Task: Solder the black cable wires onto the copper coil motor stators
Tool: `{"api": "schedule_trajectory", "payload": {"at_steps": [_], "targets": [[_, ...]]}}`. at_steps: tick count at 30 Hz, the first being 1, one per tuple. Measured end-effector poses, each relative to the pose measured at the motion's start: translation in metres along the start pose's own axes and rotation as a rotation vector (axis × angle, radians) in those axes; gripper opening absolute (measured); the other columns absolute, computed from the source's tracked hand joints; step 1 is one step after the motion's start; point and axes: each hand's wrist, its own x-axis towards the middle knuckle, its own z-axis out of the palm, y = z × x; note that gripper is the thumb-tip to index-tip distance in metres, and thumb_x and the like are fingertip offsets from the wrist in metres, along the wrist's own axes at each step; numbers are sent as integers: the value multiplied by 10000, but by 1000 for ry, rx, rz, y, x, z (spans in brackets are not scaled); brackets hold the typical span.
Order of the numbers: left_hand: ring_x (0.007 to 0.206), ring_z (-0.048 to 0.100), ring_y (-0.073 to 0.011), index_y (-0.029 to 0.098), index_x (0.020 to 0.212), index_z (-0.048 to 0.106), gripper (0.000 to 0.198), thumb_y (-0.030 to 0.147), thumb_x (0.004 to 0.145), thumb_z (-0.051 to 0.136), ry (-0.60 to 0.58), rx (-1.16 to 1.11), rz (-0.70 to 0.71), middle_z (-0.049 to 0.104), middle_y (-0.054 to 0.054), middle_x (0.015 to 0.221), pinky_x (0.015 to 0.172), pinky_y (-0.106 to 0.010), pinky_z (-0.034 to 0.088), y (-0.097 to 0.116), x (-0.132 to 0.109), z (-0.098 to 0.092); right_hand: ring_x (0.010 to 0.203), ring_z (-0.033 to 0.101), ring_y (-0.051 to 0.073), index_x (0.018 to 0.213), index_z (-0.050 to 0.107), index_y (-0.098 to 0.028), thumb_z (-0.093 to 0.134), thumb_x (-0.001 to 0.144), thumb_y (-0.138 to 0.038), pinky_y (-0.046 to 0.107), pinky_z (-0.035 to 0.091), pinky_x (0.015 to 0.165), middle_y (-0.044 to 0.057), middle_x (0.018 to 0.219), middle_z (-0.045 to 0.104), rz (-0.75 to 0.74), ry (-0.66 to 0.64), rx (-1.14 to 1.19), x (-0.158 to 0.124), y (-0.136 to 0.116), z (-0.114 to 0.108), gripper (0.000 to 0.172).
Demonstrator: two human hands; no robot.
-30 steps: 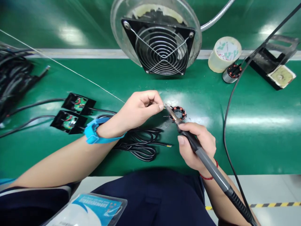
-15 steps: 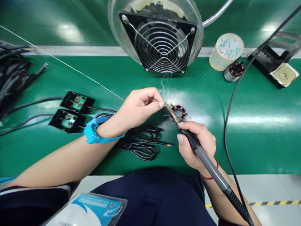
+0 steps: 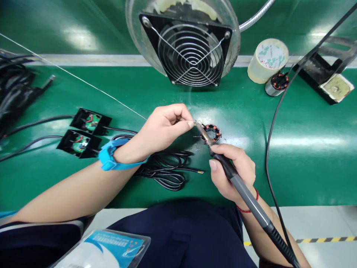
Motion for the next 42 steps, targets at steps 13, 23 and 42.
{"api": "schedule_trajectory", "payload": {"at_steps": [13,23,42], "targets": [[563,393,-85,172,645,520,128,145,763,562,12,-3,12,475,42,588,534,-229,316,-2,2,0,913,752,209,1398,528,-381,625,956,-300,378,650,768,15,1267,689,46,-21,-43,31,-4,1,460],[601,422,-93,168,657,525,118,193,767,559,11,-17,40,509,33,620,562,-232,330,-5,3,0,1061,710,229,1250,515,-287,549,853,-149,460,531,982,12,1088,746,151,-318,-127,59,14,31,422],[631,538,-84,188,807,489,81,143,852,540,-20,-230,64,600,9,735,555,-216,405,-11,-5,7,818,642,180,1310,456,-325,603,867,-179,404,553,820,-21,900,653,-45,-34,-141,48,27,38,489]]}}
